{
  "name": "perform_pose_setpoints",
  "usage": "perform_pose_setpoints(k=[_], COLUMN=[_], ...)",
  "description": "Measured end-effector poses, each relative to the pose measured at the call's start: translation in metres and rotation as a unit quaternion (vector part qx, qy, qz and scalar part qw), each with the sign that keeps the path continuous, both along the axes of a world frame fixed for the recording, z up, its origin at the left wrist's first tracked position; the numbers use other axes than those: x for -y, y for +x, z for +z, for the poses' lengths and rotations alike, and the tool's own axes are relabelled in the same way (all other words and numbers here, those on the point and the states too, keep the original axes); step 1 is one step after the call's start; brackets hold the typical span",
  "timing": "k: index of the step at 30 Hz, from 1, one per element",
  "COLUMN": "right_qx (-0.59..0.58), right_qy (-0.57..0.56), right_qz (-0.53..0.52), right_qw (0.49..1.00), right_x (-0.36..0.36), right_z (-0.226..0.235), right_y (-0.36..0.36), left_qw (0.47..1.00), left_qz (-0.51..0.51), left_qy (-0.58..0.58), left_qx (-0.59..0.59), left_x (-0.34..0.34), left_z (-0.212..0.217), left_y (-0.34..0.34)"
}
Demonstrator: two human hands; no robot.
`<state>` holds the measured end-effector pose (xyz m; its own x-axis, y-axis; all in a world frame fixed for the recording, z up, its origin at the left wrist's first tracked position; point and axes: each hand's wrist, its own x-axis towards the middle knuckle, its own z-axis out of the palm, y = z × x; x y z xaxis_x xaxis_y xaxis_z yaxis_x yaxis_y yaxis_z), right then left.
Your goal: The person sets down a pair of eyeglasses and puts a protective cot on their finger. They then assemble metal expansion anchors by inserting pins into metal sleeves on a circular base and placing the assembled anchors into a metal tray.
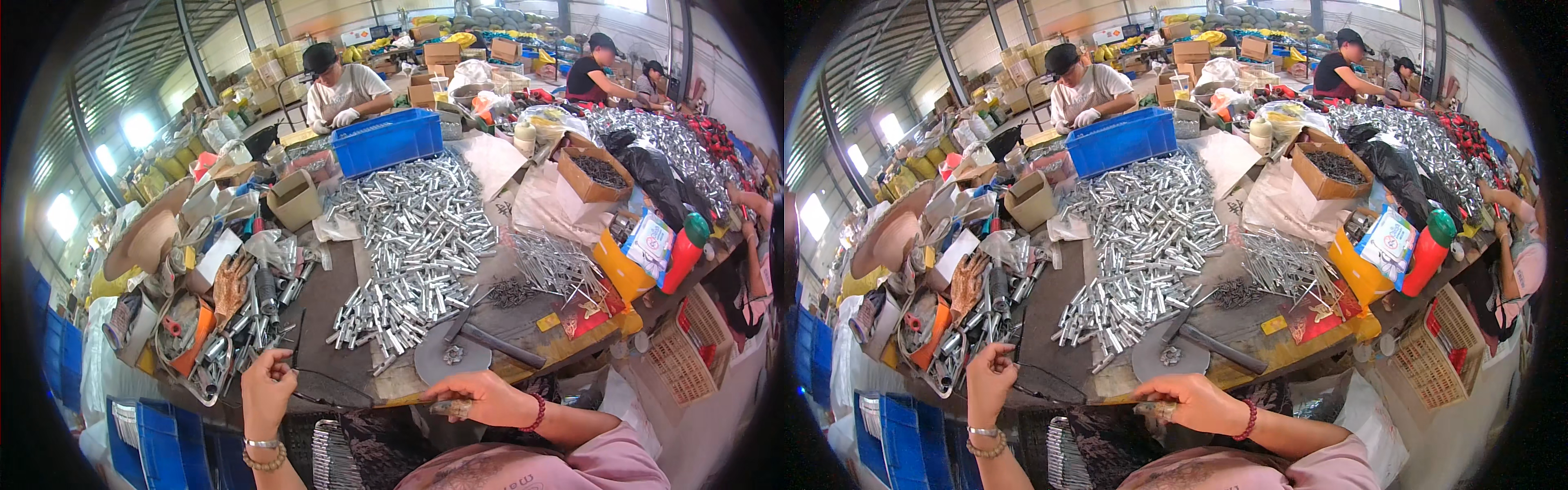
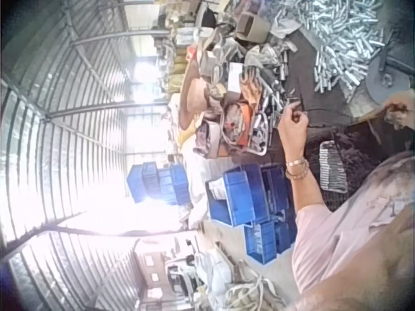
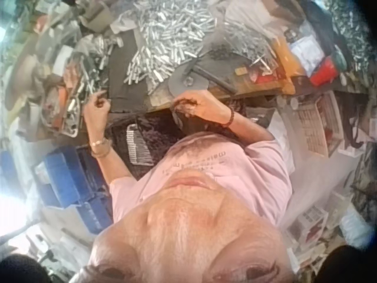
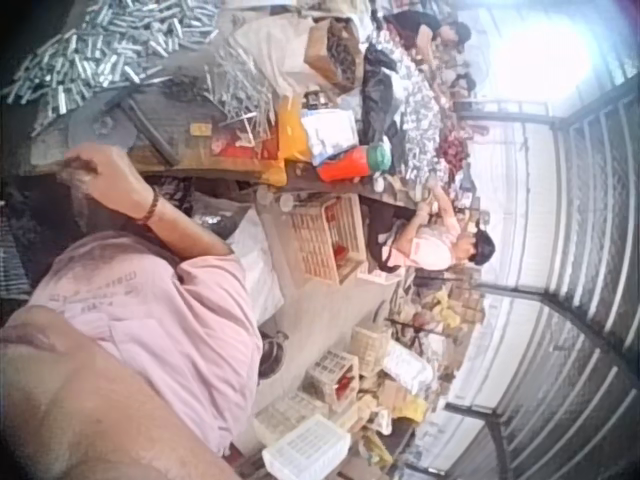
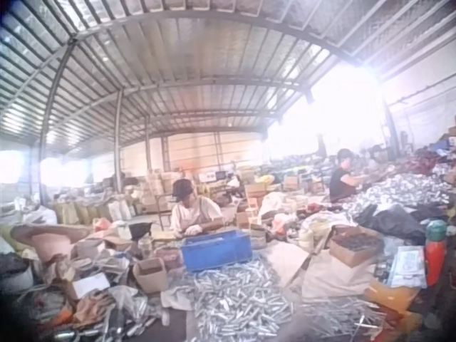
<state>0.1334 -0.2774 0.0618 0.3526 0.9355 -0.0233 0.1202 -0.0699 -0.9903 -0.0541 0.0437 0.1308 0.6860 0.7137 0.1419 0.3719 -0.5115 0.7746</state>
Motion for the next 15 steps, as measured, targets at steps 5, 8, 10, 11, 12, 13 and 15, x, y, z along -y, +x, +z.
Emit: perform_pose_setpoints(k=[5, 8, 10, 11, 12, 13, 15], right_qx=[-0.160, -0.164, -0.168, -0.171, -0.172, -0.184, -0.195], right_qy=[0.008, -0.013, -0.020, -0.026, -0.026, -0.038, -0.049], right_qz=[0.028, 0.083, 0.087, 0.090, 0.096, 0.094, 0.097], right_qw=[0.987, 0.983, 0.982, 0.981, 0.980, 0.978, 0.975], right_x=[-0.024, -0.033, -0.034, -0.035, -0.035, -0.033, -0.034], right_z=[0.007, 0.010, 0.008, 0.005, 0.002, -0.001, -0.001], right_y=[-0.011, -0.014, -0.018, -0.020, -0.020, -0.020, -0.018], left_qw=[0.999, 0.998, 0.997, 0.997, 0.996, 0.996, 0.995], left_qz=[-0.038, -0.060, -0.081, -0.076, -0.082, -0.089, -0.088], left_qy=[0.031, 0.026, 0.018, 0.018, 0.023, 0.027, 0.048], left_qx=[0.000, -0.006, -0.005, -0.007, 0.004, 0.016, 0.005], left_x=[0.044, 0.059, 0.065, 0.068, 0.071, 0.074, 0.078], left_z=[0.022, 0.027, 0.028, 0.028, 0.030, 0.032, 0.033], left_y=[0.009, 0.008, 0.007, 0.007, 0.009, 0.010, 0.010])
